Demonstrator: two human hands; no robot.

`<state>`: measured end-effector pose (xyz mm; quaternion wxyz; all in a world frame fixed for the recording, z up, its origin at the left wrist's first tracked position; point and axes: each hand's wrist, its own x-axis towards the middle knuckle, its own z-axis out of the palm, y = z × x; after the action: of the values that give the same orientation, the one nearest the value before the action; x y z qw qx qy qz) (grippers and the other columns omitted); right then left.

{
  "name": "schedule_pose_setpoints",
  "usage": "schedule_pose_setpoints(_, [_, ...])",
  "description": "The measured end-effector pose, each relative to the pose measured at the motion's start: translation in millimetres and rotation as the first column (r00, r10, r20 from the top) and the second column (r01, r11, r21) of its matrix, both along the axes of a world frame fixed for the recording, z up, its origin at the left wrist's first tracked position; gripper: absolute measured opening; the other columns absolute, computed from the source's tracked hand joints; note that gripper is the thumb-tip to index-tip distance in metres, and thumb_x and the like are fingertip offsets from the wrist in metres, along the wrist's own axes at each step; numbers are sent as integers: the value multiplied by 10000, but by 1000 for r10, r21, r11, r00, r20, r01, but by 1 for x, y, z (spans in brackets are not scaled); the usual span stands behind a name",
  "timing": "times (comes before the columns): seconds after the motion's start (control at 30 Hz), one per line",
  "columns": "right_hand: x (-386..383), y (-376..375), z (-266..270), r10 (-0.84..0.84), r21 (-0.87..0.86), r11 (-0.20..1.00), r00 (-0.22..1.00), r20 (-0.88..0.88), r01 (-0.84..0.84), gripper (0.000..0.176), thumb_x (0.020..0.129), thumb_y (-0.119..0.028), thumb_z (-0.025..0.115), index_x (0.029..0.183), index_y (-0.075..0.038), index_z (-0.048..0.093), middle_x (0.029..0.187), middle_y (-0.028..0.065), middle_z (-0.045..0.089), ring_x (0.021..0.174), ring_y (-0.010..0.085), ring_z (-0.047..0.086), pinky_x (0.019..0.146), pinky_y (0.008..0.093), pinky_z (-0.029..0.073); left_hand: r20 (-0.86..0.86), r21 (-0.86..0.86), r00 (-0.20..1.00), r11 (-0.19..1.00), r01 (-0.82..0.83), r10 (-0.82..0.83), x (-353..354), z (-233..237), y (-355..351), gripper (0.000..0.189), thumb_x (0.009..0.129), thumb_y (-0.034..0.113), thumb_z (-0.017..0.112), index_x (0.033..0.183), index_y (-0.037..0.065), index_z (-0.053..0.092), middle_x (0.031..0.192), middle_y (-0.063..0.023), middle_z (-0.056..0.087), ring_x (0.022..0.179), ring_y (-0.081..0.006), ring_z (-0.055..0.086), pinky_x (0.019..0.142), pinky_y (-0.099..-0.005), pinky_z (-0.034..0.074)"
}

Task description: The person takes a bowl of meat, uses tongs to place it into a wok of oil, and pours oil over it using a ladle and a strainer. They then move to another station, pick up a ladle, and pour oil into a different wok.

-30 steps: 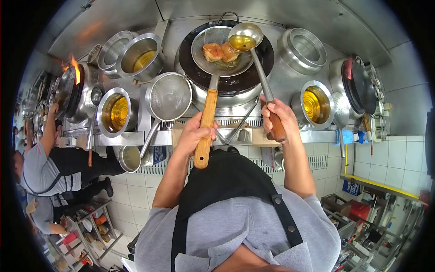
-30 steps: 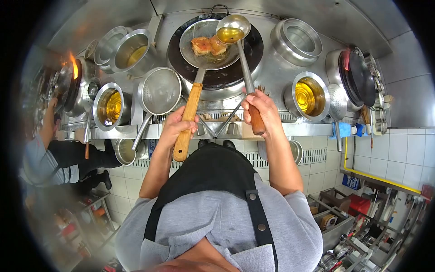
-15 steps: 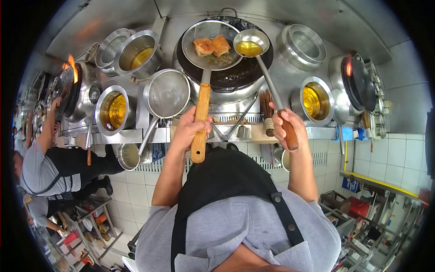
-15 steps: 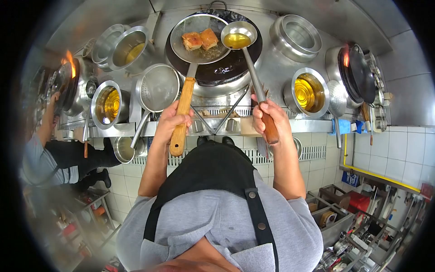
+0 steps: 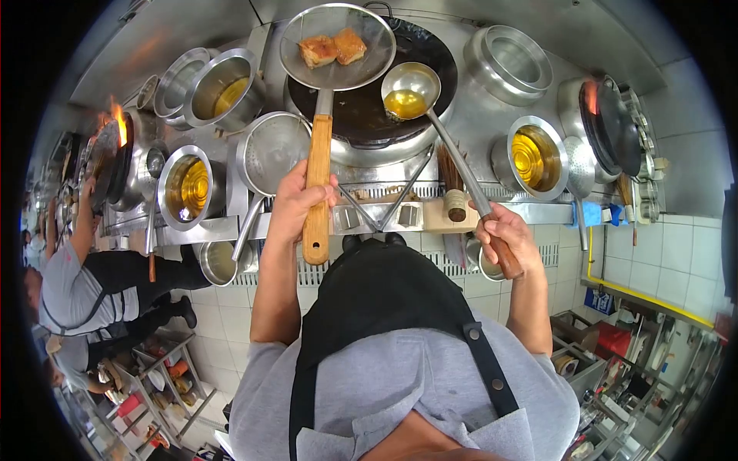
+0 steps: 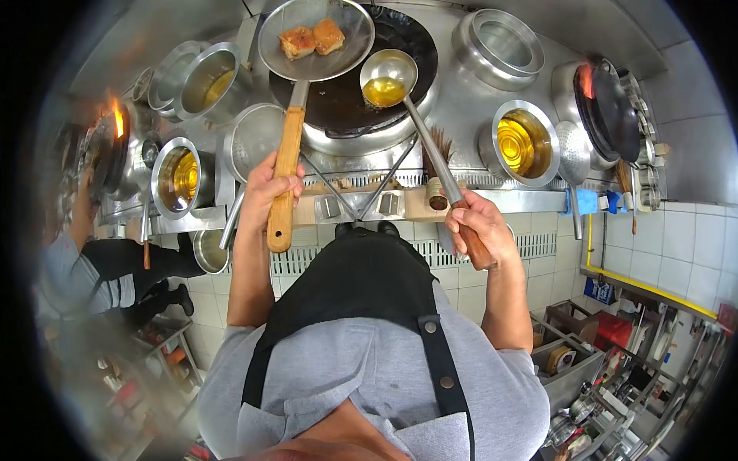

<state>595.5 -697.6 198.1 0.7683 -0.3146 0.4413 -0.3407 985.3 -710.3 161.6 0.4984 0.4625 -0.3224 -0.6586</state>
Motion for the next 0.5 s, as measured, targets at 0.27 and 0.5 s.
schedule_pose_setpoints(0.27, [-17, -20, -3, 175, -13, 983, 960, -217, -183, 522, 928, -22, 597, 1434, 20, 474, 750, 46, 584, 481, 116, 522, 467, 264, 467, -39, -51, 999, 999, 2, -4, 0, 22, -7, 460, 826, 29, 655, 1262, -3, 513, 1016, -64, 617, 739, -119, 631, 574, -259, 530])
schedule_pose_setpoints(0.5, [-10, -38, -7, 233, -71, 957, 888, -397, -282, 548, 917, 1, 599, 1445, 43, 457, 749, 33, 587, 508, 104, 537, 469, 245, 450, -30, -64, 999, 998, -18, 16, -1, 31, -11, 474, 822, 26, 662, 1268, -14, 508, 1021, -67, 615, 741, -122, 631, 574, -259, 530])
